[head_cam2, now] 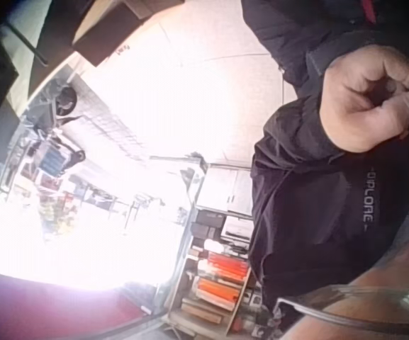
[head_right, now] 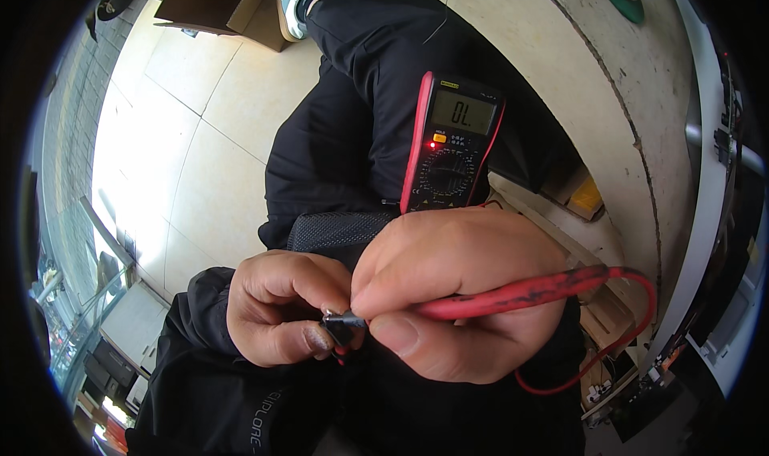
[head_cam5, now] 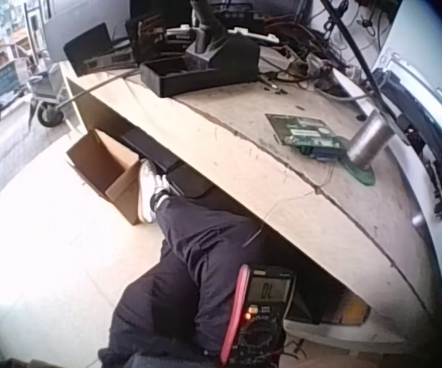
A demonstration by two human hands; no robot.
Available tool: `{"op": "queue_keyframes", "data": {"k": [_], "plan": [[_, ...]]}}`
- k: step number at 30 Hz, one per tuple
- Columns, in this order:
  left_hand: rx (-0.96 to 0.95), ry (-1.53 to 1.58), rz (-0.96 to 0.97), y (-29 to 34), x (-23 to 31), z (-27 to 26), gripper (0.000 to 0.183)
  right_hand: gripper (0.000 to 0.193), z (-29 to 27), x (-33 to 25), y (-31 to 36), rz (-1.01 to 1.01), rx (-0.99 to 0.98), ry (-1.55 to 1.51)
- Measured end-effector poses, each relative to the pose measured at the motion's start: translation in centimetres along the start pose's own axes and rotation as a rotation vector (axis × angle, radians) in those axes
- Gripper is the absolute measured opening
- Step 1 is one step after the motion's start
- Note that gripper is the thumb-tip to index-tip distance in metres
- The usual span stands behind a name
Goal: The person uses a soldering iron to heat and attach a small black component to a green circuit board. They then use a multimeter to test the component's electrical continuity before soldering it onto the board.
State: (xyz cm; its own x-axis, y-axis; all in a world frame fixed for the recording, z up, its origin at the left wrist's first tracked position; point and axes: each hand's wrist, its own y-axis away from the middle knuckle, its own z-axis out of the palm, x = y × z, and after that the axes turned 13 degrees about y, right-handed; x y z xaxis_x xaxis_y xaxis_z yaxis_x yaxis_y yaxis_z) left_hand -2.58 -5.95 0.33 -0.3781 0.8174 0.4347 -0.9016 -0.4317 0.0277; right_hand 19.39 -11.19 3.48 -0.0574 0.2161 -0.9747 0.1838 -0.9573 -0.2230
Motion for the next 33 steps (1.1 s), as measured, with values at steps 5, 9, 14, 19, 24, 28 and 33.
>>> {"op": "queue_keyframes", "data": {"k": [5, 9, 14, 19, 24, 28, 33], "plan": [[0.020, 0.018, 0.000, 0.0, 0.0, 0.3, 0.015, 0.015, 0.2, 0.3, 0.3, -0.012, 0.032, 0.008], [-0.001, 0.008, 0.013, 0.0, 0.0, 0.1, 0.015, 0.015, 0.6, 0.3, 0.8, 0.018, 0.105, -0.060], [-0.010, -0.006, 0.010, -0.1, 0.0, 0.0, 0.015, 0.016, -0.1, 0.6, 0.1, -0.031, -0.017, -0.059], [0.002, -0.011, 0.023, 0.0, -0.2, 0.0, 0.015, 0.016, -0.6, 0.4, -0.4, -0.034, -0.101, -0.048], [-0.006, -0.035, 0.018, -0.1, 0.0, 0.1, 0.014, 0.015, 0.1, 0.3, 0.6, 0.024, 0.030, -0.087], [-0.017, -0.047, 0.031, -0.2, 0.0, 0.0, 0.014, 0.014, 0.5, 0.3, 0.8, 0.037, 0.100, -0.057], [-0.047, -0.059, 0.047, -0.3, -0.1, -0.1, 0.015, 0.014, 1.4, 1.0, 1.3, 0.042, 0.231, -0.238]]}}
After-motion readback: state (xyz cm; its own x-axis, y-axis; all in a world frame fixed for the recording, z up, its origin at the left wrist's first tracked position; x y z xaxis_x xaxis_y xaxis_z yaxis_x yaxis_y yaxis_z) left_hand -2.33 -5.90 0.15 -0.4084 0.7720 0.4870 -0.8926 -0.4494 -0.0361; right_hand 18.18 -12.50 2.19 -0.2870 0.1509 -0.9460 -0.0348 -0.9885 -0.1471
